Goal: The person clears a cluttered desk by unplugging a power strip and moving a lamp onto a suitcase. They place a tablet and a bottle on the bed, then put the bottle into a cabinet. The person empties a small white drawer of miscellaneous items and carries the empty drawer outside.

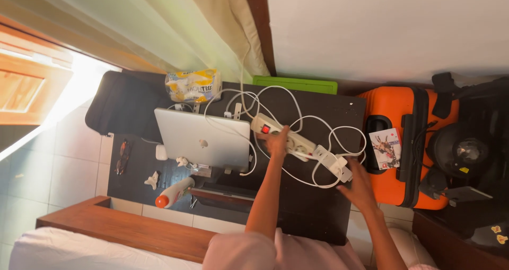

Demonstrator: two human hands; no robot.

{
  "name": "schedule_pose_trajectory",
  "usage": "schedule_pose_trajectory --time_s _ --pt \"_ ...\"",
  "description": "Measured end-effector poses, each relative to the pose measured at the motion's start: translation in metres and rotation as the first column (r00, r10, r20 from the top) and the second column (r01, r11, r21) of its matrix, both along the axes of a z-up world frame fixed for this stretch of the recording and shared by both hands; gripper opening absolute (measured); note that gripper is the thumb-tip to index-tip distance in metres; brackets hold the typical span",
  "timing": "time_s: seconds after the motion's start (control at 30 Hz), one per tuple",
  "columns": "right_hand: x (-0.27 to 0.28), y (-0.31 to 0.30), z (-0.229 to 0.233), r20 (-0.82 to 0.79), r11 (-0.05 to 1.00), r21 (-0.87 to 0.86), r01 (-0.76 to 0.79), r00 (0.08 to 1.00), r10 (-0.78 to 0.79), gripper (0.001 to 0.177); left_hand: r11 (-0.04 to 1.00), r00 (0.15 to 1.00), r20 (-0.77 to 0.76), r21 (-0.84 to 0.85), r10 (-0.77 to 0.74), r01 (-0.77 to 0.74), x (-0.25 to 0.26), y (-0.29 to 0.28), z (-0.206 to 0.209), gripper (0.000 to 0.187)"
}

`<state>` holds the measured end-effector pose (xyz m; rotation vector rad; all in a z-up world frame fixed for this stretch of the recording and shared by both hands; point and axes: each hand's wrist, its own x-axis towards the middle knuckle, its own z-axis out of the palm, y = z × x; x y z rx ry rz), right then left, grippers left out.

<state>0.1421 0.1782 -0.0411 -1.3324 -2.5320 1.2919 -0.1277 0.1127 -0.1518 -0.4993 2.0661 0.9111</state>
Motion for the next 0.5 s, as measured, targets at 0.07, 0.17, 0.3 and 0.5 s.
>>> schedule_pose_trajectory --time_s 0.07,0.17,0.3,0.5 --pt "0.007 -0.008 -0.037 0.044 0.998 0.062 0.016 0.999 -0.019 0.107 0.992 0.998 0.050 0.125 0.024 -0.030 0.011 0.008 0.008 0.125" --pt "0.016 -0.012 -0.071 0.035 0.971 0.238 0.014 0.999 -0.023 0.099 0.932 0.987 0.150 0.346 0.056 -0.105 0.032 0.026 0.065 0.115" --pt "0.008 -0.009 -0.084 -0.181 0.940 0.339 0.050 0.983 0.013 0.090 0.832 0.957 0.286 0.517 0.053 -0.201 0.064 0.049 0.051 0.111" --pt "0.093 0.008 -0.041 0.404 0.912 -0.394 -0.115 0.869 0.284 0.073 0.854 0.953 0.285 0.467 0.103 -0.232 0.076 0.045 0.047 0.117"
